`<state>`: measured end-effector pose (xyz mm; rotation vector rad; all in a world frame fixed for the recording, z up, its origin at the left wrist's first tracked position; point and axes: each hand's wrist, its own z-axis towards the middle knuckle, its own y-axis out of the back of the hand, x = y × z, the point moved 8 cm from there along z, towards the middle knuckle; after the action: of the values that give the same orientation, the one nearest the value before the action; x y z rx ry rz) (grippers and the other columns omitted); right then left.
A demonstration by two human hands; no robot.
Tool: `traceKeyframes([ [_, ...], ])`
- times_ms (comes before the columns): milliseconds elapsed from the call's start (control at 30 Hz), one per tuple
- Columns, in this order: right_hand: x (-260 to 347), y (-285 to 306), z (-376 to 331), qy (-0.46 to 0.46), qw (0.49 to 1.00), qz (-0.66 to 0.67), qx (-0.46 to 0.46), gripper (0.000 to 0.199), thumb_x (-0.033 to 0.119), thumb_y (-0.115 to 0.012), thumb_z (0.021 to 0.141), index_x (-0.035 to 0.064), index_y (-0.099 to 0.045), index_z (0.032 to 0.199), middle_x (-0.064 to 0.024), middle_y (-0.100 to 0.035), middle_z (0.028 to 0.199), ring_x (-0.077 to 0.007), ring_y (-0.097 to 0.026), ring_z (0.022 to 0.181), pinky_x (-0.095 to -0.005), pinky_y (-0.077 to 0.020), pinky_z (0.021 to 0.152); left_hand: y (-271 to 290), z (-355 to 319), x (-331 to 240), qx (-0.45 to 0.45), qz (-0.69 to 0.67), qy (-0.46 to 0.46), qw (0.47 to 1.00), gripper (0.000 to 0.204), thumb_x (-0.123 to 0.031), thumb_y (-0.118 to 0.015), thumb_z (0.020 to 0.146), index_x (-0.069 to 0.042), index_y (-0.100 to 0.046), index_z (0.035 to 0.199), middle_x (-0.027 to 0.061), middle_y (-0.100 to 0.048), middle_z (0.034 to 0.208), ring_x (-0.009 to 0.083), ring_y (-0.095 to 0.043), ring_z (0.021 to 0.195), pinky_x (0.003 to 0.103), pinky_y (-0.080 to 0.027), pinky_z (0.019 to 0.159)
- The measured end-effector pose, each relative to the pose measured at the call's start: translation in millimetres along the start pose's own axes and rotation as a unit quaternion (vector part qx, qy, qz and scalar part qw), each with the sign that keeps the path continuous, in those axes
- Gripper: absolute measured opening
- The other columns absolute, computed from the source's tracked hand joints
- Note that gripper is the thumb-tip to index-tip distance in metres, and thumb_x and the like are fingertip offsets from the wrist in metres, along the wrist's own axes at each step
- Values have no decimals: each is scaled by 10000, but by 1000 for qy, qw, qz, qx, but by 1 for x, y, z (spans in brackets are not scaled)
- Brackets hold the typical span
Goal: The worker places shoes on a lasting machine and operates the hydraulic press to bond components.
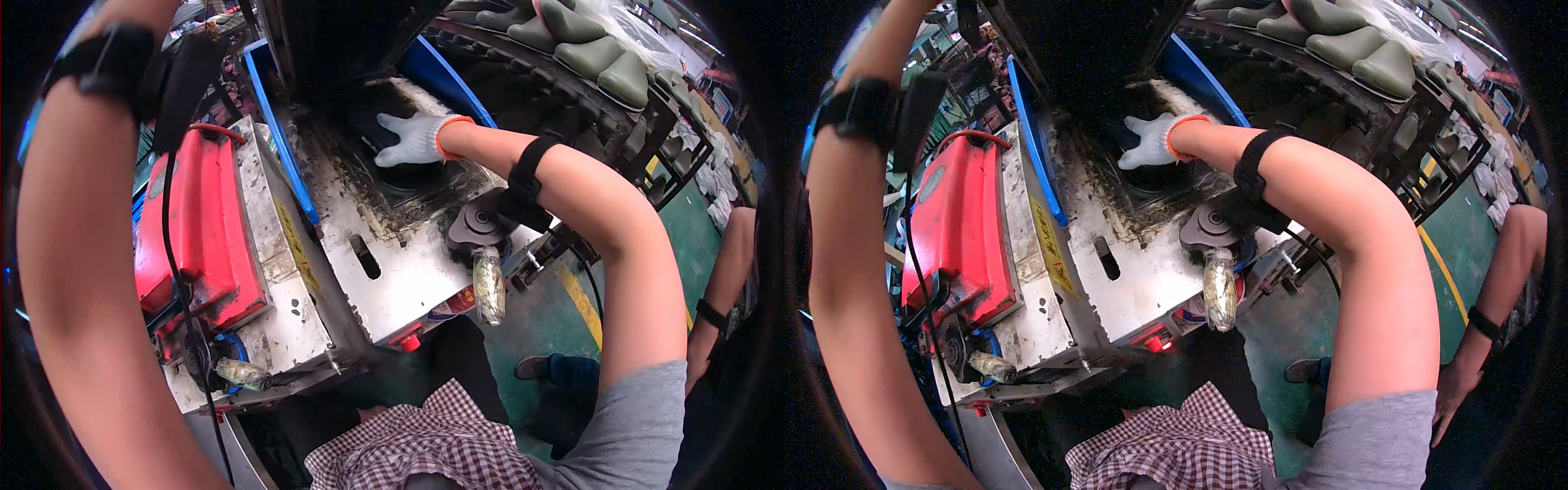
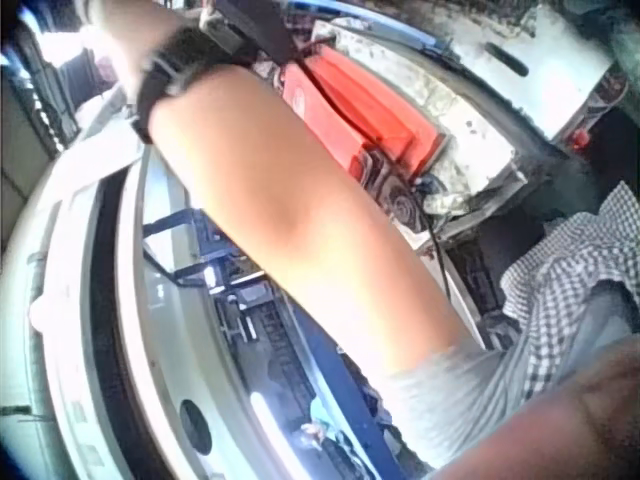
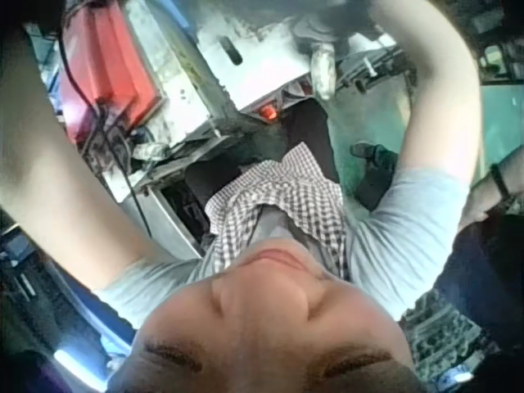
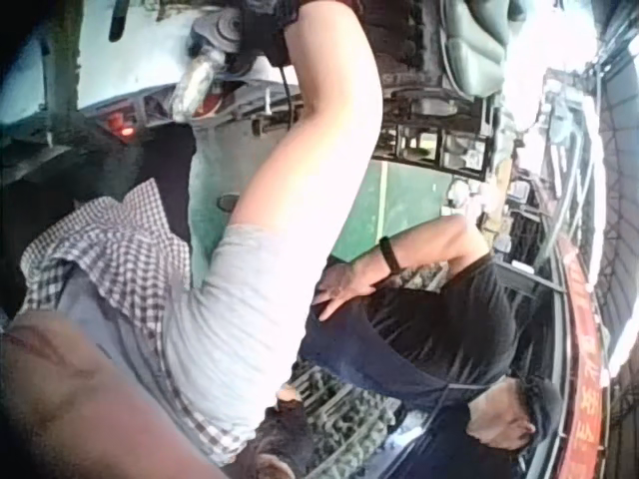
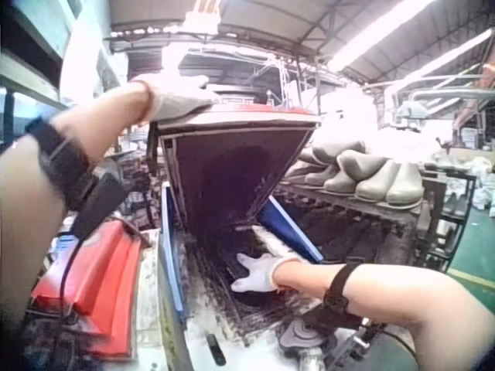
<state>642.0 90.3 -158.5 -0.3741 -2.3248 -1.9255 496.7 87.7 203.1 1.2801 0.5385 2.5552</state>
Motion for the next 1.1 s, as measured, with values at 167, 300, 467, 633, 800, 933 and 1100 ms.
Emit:
traceKeyframes([
  [167, 2, 3, -5, 3, 1000, 4, 3, 1189, 805, -653, 848, 178, -209, 1756, -348, -406, 1662, -484, -454, 1516, -485, -386, 1245, -17, 41, 7, 98, -323, 44, 940, 789, -325, -616, 918, -23, -457, 1629, 210, -503, 1652, 316, -494, 1510, 435, -395, 1231],
  [300, 17, 15, -37, -18, 997, -78, -9, 1182, 839, -627, 860, 181, -221, 1753, -366, -380, 1662, -498, -456, 1509, -491, -379, 1250, -18, 20, -5, 28, -504, 106, 857, 768, -286, -702, 846, 6, -550, 1539, 207, -696, 1387, 279, -635, 1308, 403, -498, 1101],
  [467, 63, 25, -164, 160, 974, -43, -152, 741, 497, -676, 983, 85, -524, 1579, -279, -596, 1466, -443, -604, 1331, -469, -489, 1137, 13, -44, -64, -54, -600, 49, 796, 441, -255, -681, 866, -3, -727, 1226, 247, -769, 1134, 386, -734, 1088, 448, -568, 968],
  [633, 88, -24, -270, 206, 954, 52, -213, 610, 304, -786, 873, 66, -660, 1421, -205, -692, 1264, -405, -638, 1249, -509, -494, 1118, 1, -93, -142, -76, -448, 118, 883, 572, -358, -679, 948, -53, -646, 1430, 238, -675, 1393, 400, -628, 1328, 466, -489, 1134],
  [800, 87, -55, -302, 203, 913, -5, -353, 437, 147, -844, 807, 108, -741, 1230, -133, -708, 1249, -411, -620, 1320, -543, -486, 1153, 6, -163, -211, -269, -446, 92, 849, 390, -151, -713, 824, -75, -637, 1199, 166, -671, 1092, 381, -646, 1087, 501, -498, 964],
  [933, 68, -59, -307, 208, 881, 29, -424, 417, 59, -836, 784, 97, -736, 1186, -131, -708, 1238, -400, -632, 1311, -509, -521, 1124, -4, -198, -252, -242, -458, 79, 852, 506, -43, -704, 782, -86, -603, 1276, 163, -657, 1143, 425, -616, 1190, 529, -477, 1039],
  [1100, 26, -69, -311, 236, 864, -19, -445, 440, 7, -788, 784, 96, -735, 1212, -138, -733, 1209, -382, -719, 1205, -450, -618, 992, -11, -211, -268, -253, -449, 88, 852, 573, -2, -675, 739, -89, -606, 1301, 171, -644, 1202, 436, -602, 1216, 547, -470, 1066],
])
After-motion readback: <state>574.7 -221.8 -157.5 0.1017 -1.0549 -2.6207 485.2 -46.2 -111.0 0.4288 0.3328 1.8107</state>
